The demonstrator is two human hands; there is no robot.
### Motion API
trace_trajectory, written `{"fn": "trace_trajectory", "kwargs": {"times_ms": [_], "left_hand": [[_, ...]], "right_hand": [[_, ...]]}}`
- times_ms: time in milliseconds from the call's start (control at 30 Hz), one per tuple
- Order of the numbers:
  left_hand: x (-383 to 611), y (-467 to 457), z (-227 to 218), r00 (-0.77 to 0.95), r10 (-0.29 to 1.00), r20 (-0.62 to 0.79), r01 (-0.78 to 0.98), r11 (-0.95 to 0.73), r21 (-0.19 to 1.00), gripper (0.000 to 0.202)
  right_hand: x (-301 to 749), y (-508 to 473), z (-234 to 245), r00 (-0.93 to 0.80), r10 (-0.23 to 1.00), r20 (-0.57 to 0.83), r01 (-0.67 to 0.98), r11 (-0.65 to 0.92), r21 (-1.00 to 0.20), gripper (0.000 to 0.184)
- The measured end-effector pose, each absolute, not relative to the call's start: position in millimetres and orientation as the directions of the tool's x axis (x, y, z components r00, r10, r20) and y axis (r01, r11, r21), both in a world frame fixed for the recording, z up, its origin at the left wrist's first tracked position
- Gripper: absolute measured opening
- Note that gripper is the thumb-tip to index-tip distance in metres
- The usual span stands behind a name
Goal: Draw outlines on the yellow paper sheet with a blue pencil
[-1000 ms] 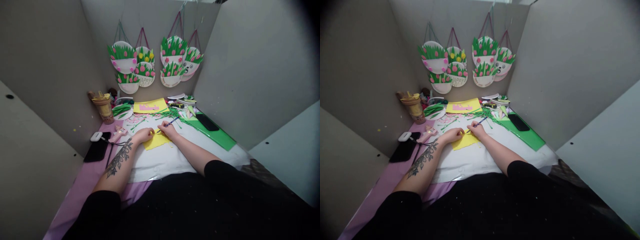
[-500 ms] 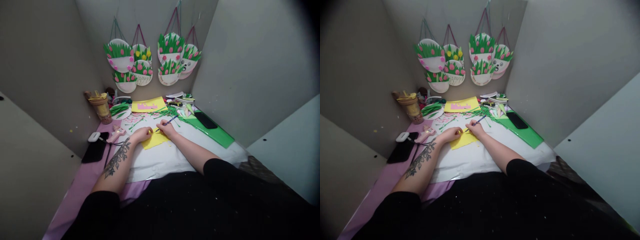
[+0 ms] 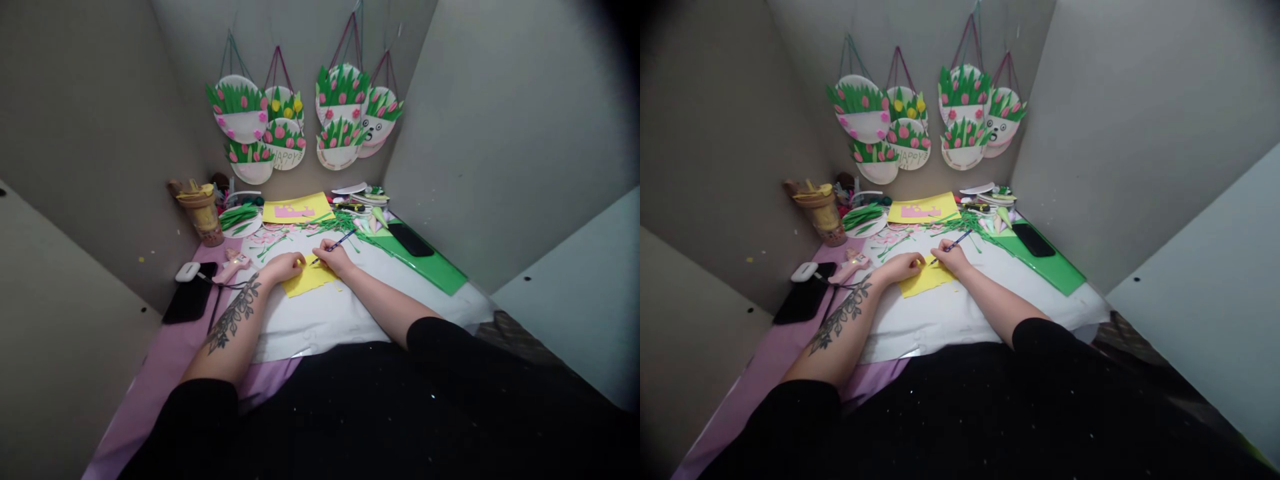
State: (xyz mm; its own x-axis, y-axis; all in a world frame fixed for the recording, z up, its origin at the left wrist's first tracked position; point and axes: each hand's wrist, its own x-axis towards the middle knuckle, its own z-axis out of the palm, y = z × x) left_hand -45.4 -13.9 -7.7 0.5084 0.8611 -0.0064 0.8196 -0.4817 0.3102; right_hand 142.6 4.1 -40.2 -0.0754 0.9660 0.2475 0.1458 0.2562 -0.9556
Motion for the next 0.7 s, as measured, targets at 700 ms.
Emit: {"fn": "trace_trajectory", "kwargs": {"times_ms": [700], "left_hand": [[-45.3, -15.9, -5.5, 0.504, 0.864, -0.019, 0.820, -0.471, 0.323, 0.035]], "right_hand": [[140.7, 5.2, -40.8, -0.089, 0.956, 0.279, 0.299, 0.293, -0.908, 0.027]]}}
